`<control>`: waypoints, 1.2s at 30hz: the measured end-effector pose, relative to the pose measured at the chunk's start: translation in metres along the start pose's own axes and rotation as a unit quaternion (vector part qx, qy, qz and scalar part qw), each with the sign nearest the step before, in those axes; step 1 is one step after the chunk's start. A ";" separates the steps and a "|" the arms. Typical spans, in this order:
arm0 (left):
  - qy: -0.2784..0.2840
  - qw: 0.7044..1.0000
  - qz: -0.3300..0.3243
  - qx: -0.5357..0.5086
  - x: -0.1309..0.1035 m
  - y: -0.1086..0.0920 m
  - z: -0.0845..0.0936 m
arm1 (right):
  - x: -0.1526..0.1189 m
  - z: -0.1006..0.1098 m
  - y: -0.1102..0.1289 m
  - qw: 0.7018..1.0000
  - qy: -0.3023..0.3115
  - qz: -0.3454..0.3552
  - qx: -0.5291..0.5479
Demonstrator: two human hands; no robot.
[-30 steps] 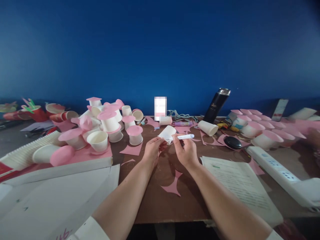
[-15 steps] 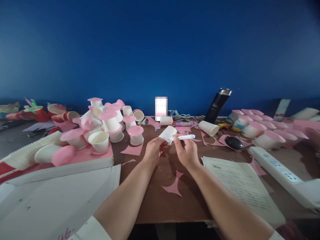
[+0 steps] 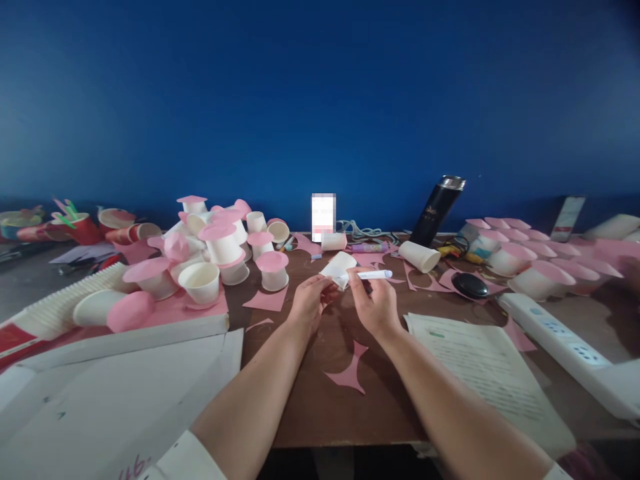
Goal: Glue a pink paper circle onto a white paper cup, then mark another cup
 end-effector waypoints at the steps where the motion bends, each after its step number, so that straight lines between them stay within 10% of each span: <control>1: -0.002 1.000 0.002 0.000 0.000 0.000 0.000 | 0.000 0.000 0.000 1.000 0.000 0.000 -0.001; 36: 0.003 1.000 -0.011 -0.005 0.002 0.000 0.002 | 0.000 0.001 -0.002 0.999 -0.001 -0.007 -0.033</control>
Point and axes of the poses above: each hand's wrist, its own x-axis towards the middle knuckle, its own z-axis out of the back of the hand, y = z × x, the point moved 6 cm from there along x, towards the middle knuckle, and after that the axes turned 2 degrees about -z, right-handed, at the moved point
